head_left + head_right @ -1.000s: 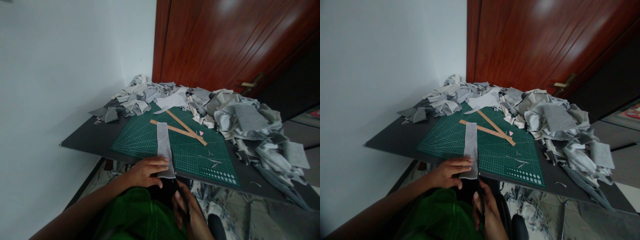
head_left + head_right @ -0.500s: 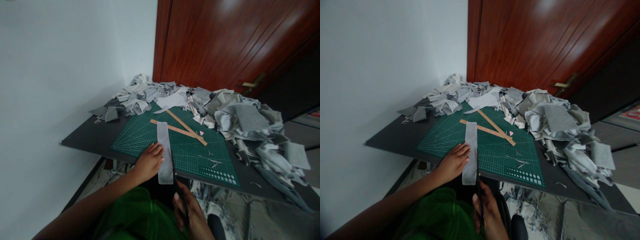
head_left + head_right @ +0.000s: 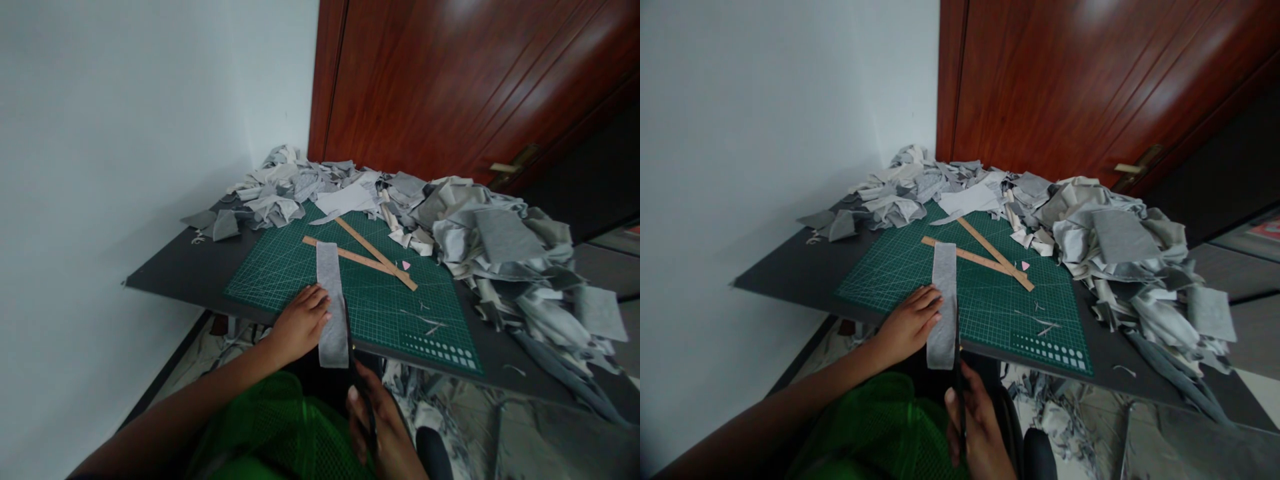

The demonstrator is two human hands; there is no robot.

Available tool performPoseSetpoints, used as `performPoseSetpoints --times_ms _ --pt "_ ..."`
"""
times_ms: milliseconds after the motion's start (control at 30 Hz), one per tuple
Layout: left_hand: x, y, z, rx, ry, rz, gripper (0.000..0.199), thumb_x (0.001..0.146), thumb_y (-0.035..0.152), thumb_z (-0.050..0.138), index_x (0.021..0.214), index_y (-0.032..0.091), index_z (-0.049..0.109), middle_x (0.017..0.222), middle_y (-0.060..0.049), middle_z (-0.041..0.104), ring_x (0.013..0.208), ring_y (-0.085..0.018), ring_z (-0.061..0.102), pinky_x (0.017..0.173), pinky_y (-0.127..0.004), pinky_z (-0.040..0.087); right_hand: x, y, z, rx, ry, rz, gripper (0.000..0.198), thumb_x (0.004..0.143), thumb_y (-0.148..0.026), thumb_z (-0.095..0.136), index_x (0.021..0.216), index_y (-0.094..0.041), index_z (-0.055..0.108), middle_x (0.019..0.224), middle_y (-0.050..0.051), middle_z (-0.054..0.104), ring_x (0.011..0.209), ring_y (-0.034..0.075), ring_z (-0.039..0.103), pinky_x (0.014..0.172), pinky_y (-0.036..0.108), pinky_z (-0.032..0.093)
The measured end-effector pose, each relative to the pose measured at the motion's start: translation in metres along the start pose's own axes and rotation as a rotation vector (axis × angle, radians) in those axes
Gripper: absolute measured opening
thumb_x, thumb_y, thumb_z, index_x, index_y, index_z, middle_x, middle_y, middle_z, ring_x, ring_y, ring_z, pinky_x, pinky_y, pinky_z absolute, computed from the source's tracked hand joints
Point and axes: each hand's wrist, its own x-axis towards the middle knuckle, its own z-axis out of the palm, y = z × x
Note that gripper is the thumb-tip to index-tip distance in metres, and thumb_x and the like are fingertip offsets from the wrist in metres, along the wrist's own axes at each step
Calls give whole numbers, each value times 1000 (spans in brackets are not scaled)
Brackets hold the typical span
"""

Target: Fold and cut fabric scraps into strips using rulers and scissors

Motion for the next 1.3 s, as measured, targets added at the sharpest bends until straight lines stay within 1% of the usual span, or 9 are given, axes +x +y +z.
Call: performPoseSetpoints --times_ms 267,367,467,633,767,967,1033,1167,1300 --pt "-1 -1 2 19 12 -4 27 101 20 54 125 17 66 135 -11 62 138 -30 51 120 -53 42 -3 -5 2 -15 17 7 87 85 -73 68 150 -20 45 61 -9 51 40 5 36 38 17 30" --pt "0 -1 2 17 1 -7 27 101 20 54 125 15 66 135 -12 63 138 -31 51 121 -53 41 -2 -3 0 -34 19 12 91 84 -74 68 152 -20 43 62 -8 52 41 6 38 38 18 31" --pt "0 0 1 15 3 -14 27 101 20 54 125 16 66 135 -12 63 138 -31 51 120 -53 42 -2 -3 -1 -62 -2 26 96 83 -77 66 154 -17 40 57 -9 49 41 7 38 38 18 32" --pt "1 1 2 14 -3 -23 26 101 20 54 124 16 66 134 -11 64 138 -31 51 120 -53 42 -4 -9 0 -78 18 33 96 83 -76 67 154 -15 42 53 -10 46 40 8 37 39 20 33" --pt "0 0 2 17 -6 -18 27 101 20 53 125 15 66 135 -13 63 138 -32 51 121 -54 41 -4 -11 -2 -98 -17 52 101 82 -78 67 155 -14 38 54 -10 47 41 9 40 40 20 36" --pt "1 1 1 -15 7 -25 26 101 20 52 124 17 66 134 -11 64 137 -30 51 120 -53 41 -1 -4 -5 -108 -39 31 96 85 -76 65 156 -16 38 56 -10 49 41 8 40 39 18 33" --pt "1 1 1 -20 3 -23 26 101 20 52 123 17 66 134 -11 63 137 -30 51 121 -53 41 -1 -5 -5 -97 -34 30 95 85 -76 65 155 -17 39 59 -9 51 42 8 41 39 19 33" --pt "1 1 1 -22 13 -16 26 102 21 51 123 17 66 133 -11 63 137 -30 51 120 -54 41 -2 -9 -3 -85 -40 37 97 85 -76 65 155 -14 38 56 -9 50 40 8 38 39 20 36" --pt "1 0 2 -17 19 -13 26 102 21 51 124 19 65 133 -11 63 136 -30 52 120 -54 41 -4 -8 -3 -66 -22 41 99 82 -77 67 155 -15 39 57 -8 52 40 8 39 38 20 36"
